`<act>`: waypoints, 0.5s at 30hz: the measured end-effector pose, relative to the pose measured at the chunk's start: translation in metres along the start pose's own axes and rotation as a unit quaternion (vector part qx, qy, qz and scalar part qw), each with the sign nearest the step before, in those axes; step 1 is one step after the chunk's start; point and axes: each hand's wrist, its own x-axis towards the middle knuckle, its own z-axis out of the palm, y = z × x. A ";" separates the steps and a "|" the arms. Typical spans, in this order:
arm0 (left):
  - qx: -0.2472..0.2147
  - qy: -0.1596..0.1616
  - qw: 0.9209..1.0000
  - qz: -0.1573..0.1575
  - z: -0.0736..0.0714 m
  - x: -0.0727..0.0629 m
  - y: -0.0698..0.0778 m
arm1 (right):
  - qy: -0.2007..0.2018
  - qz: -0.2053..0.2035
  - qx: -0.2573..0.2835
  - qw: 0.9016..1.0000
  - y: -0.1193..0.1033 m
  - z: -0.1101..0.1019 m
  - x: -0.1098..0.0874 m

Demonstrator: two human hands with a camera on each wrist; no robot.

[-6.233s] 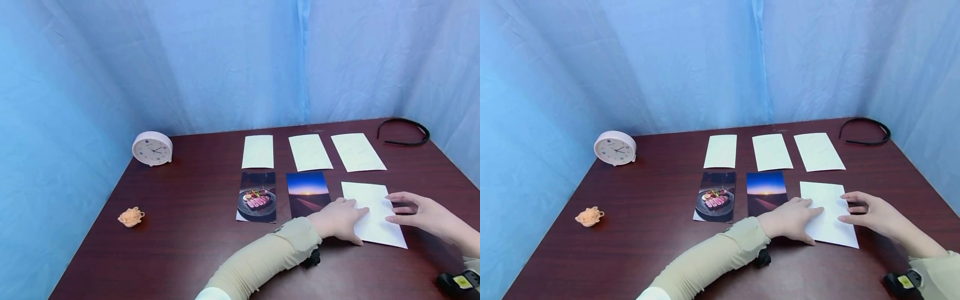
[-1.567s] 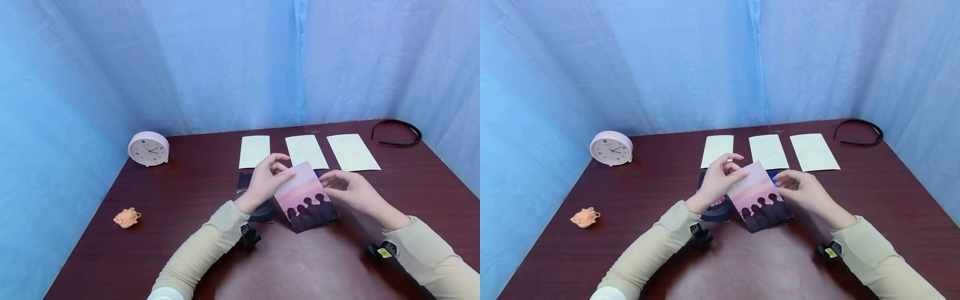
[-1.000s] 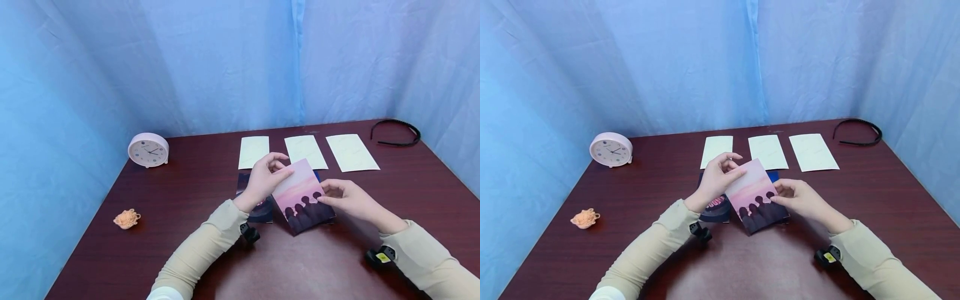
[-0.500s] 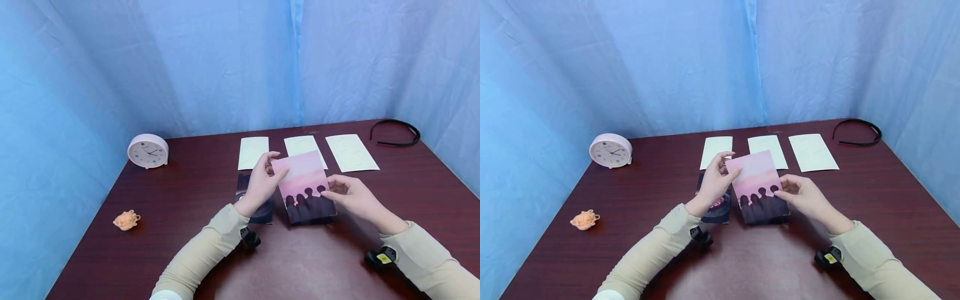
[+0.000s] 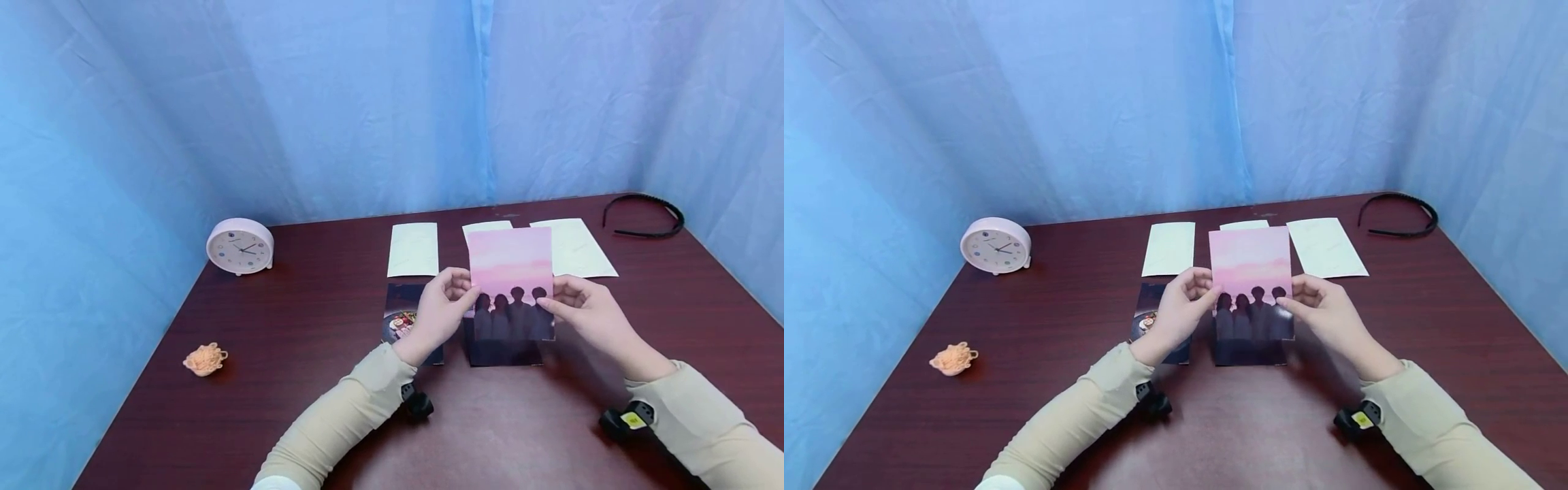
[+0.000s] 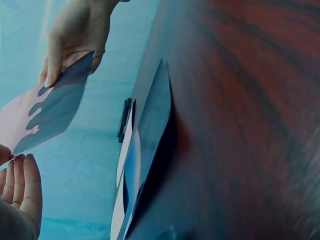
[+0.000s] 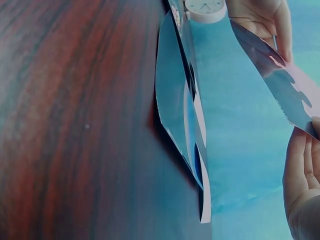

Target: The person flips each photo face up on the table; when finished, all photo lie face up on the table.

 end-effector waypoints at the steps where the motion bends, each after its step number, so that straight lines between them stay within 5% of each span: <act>1: 0.002 -0.004 1.000 -0.001 0.001 -0.001 -0.001 | 0.003 0.001 0.005 1.000 0.001 -0.001 0.000; 15: -0.043 -0.019 0.999 -0.011 0.026 0.000 -0.003 | -0.002 0.045 0.021 0.999 0.013 -0.026 -0.006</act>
